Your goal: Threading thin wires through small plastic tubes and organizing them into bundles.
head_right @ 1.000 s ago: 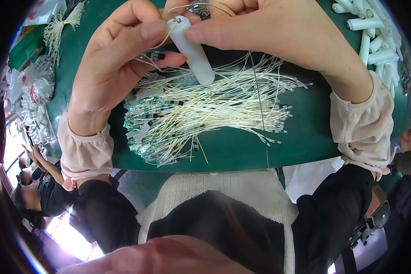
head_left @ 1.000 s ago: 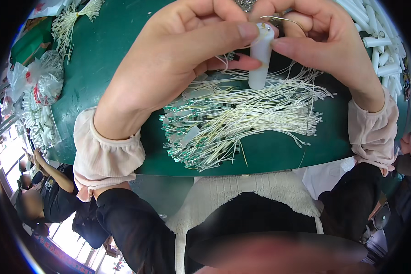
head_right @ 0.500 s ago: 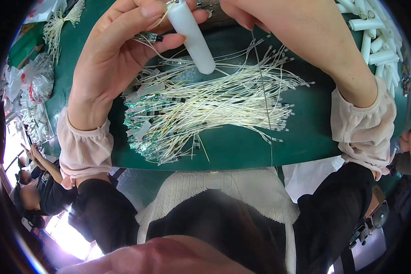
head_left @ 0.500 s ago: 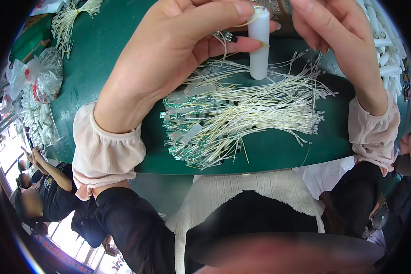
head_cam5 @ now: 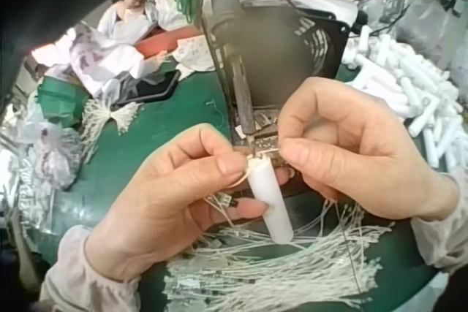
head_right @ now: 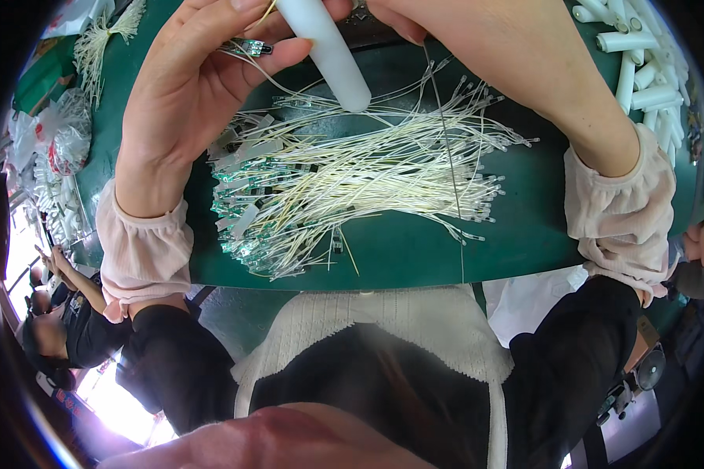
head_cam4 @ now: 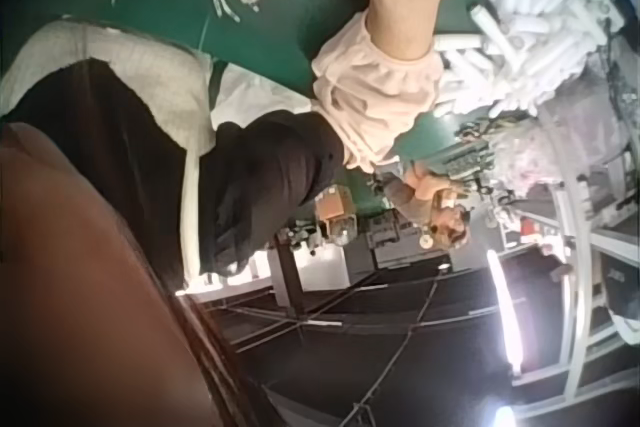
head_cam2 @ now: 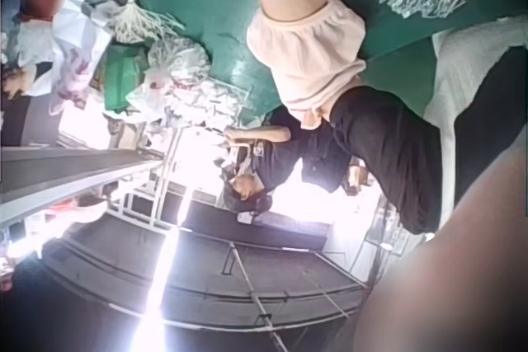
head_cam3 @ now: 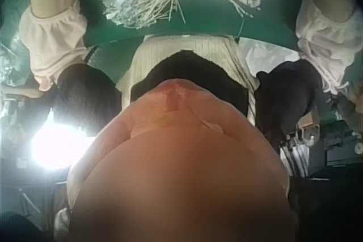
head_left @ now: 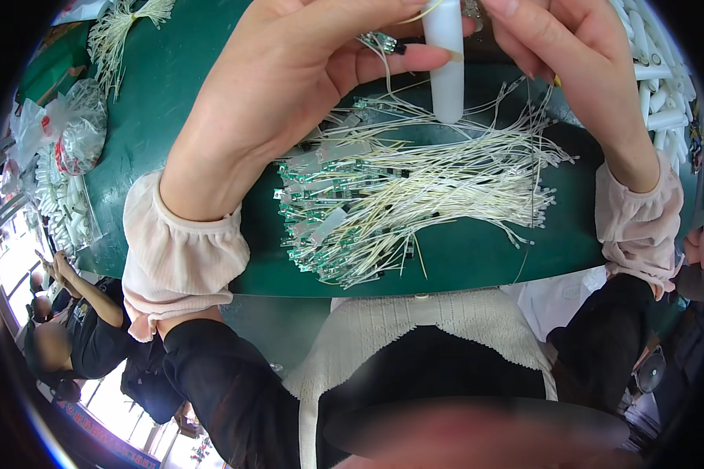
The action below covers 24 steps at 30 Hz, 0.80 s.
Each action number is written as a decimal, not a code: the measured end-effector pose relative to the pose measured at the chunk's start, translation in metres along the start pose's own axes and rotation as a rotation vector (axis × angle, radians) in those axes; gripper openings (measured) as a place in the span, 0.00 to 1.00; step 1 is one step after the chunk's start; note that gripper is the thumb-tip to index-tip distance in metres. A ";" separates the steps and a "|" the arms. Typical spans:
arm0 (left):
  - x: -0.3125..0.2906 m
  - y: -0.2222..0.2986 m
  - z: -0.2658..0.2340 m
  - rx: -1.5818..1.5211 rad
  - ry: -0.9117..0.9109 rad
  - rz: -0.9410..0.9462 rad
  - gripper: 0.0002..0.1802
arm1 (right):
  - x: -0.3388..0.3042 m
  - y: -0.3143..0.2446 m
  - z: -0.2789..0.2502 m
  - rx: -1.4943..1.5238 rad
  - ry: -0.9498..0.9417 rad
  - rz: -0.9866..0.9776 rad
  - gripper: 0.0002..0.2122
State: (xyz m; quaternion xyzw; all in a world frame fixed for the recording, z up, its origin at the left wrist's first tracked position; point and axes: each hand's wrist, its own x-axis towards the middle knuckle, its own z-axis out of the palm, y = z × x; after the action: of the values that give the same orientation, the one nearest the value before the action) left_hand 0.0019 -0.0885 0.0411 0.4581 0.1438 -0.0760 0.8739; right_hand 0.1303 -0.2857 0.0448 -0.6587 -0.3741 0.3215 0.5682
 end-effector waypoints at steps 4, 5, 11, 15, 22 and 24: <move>-0.004 -0.001 -0.007 -0.065 -0.056 0.018 0.04 | 0.008 -0.004 -0.001 -0.041 -0.049 -0.005 0.06; 0.000 0.000 -0.003 -0.072 -0.093 0.021 0.03 | 0.007 -0.017 -0.007 -0.113 -0.049 0.033 0.06; 0.000 0.000 -0.004 -0.034 -0.052 0.007 0.03 | 0.002 0.007 0.000 0.058 -0.016 -0.058 0.06; 0.034 -0.024 -0.039 -0.424 -0.691 0.018 0.03 | 0.000 0.005 -0.003 0.055 0.004 -0.039 0.06; -0.015 0.006 0.013 0.050 -0.018 -0.061 0.03 | 0.006 -0.017 -0.026 -0.085 -0.103 0.106 0.07; -0.014 0.008 0.023 0.120 -0.196 -0.005 0.04 | -0.005 -0.027 -0.038 -0.330 -0.207 0.123 0.09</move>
State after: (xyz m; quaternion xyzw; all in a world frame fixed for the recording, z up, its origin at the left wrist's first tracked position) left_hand -0.0053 -0.1032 0.0640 0.4996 0.0540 -0.1310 0.8546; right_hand 0.1569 -0.3070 0.0769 -0.7278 -0.4371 0.3563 0.3904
